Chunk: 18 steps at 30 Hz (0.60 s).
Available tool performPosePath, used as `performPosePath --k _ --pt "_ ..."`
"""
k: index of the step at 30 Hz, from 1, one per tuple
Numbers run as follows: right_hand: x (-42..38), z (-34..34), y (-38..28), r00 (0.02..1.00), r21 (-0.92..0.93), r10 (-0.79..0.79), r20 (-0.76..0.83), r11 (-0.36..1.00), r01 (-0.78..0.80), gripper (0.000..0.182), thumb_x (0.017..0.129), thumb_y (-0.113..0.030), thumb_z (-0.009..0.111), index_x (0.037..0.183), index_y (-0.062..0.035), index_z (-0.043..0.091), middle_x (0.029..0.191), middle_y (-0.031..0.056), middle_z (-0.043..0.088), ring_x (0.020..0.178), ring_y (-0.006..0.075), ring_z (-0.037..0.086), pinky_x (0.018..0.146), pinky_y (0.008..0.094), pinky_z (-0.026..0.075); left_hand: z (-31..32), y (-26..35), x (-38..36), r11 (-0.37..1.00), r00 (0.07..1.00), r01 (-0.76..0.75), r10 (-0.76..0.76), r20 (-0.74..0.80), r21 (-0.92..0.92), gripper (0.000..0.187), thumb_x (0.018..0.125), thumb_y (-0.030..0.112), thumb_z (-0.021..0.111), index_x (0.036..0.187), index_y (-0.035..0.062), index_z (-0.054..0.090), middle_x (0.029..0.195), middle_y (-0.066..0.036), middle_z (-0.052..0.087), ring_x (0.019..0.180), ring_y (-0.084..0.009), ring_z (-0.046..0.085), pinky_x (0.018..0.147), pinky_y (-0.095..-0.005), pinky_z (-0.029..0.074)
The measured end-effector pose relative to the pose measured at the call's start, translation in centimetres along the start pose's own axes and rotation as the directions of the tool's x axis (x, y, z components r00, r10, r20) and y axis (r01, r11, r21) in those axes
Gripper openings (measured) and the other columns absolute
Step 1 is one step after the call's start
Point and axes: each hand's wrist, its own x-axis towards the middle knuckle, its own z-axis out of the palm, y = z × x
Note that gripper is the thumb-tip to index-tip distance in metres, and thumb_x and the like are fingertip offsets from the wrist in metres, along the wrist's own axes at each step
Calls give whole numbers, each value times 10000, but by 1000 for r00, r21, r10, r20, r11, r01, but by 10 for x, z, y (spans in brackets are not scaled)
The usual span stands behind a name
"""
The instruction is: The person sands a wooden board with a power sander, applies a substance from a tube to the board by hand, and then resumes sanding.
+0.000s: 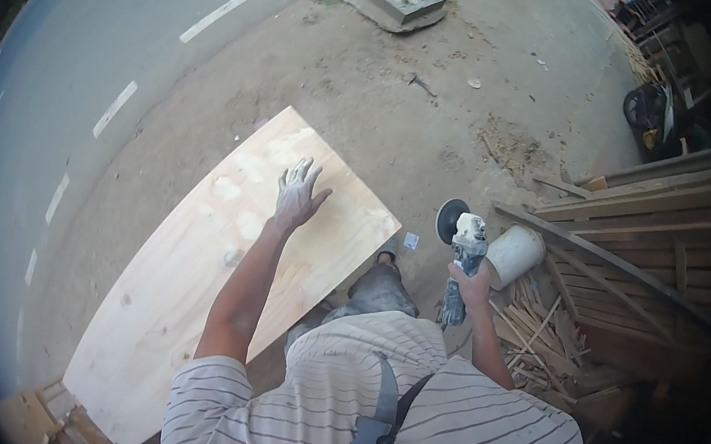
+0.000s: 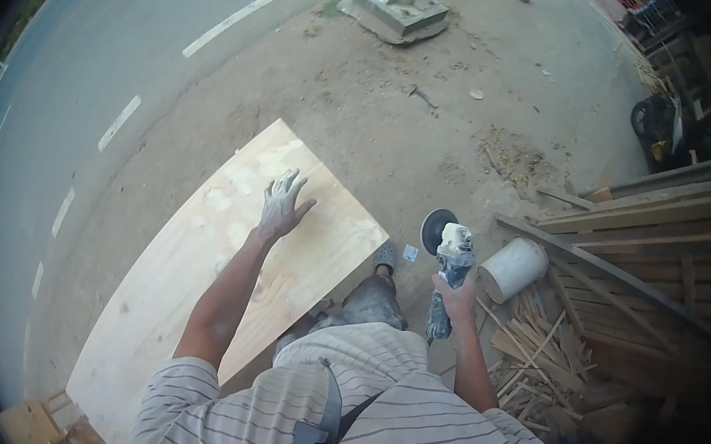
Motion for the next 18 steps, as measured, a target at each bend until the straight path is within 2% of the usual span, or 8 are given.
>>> performPosePath --k 2,4,5,7,10,12,14,18 --pt "3 18 -3 998 33 22 55 999 -24 477 850 -253 860 1210 -19 653 1000 71 726 860 174 696 783 350 556 -26 -10 -59 972 963 215 -227 -142 -97 534 977 339 736 1392 40 580 1514 -242 535 1416 -380 499 1151 -574 389" --pt "-5 30 -24 982 -50 156 107 987 -151 440 860 -253 854 1179 -16 666 966 60 729 850 166 694 778 350 550 -41 -20 -131 869 880 360 -437 -187 -338 465 974 257 742 1353 25 607 1454 -240 587 1272 -369 618 1034 -499 497" --pt "0 36 -20 989 -86 49 137 996 -38 460 859 -259 854 1195 -14 658 999 74 726 884 173 695 805 355 548 -58 -10 -167 813 832 461 -535 -146 -355 384 996 232 719 1294 2 645 1328 -225 676 1074 -334 723 883 -439 571" --pt "2 52 -25 983 -158 32 183 987 -3 502 850 -277 859 1218 -11 645 1027 95 726 910 208 699 828 377 547 -66 5 -243 638 724 568 -688 -54 -520 327 1015 233 698 1237 -6 681 1171 -182 750 911 -272 761 784 -399 588" --pt "26 76 -16 958 -262 -69 277 954 145 604 832 -314 864 1282 -6 603 1083 152 725 973 303 706 875 431 542 -61 47 -333 463 596 709 -796 101 -532 322 1008 253 709 1191 -11 718 1032 -156 780 860 -220 762 747 -354 586" --pt "29 82 -4 935 -305 -112 336 927 220 665 824 -334 865 1323 -5 574 1112 188 723 1009 363 709 899 464 539 -57 86 -358 362 523 765 -831 187 -532 332 1000 261 719 1187 -12 725 1025 -154 781 872 -204 759 760 -350 586" --pt "36 88 -5 908 -501 -106 405 806 317 714 828 -359 848 1359 -7 527 1131 263 713 1071 473 688 916 524 531 -44 121 -358 244 495 793 -793 357 -557 350 995 273 723 1188 -19 728 1026 -155 784 891 -194 755 788 -348 587" --pt "34 87 -9 878 -502 -87 470 792 347 603 853 -354 820 1282 -5 579 1137 262 710 1069 472 684 899 519 532 -21 175 -272 305 629 739 -631 454 -600 418 1000 320 731 1250 -14 702 1064 -137 776 944 -187 739 862 -343 573"
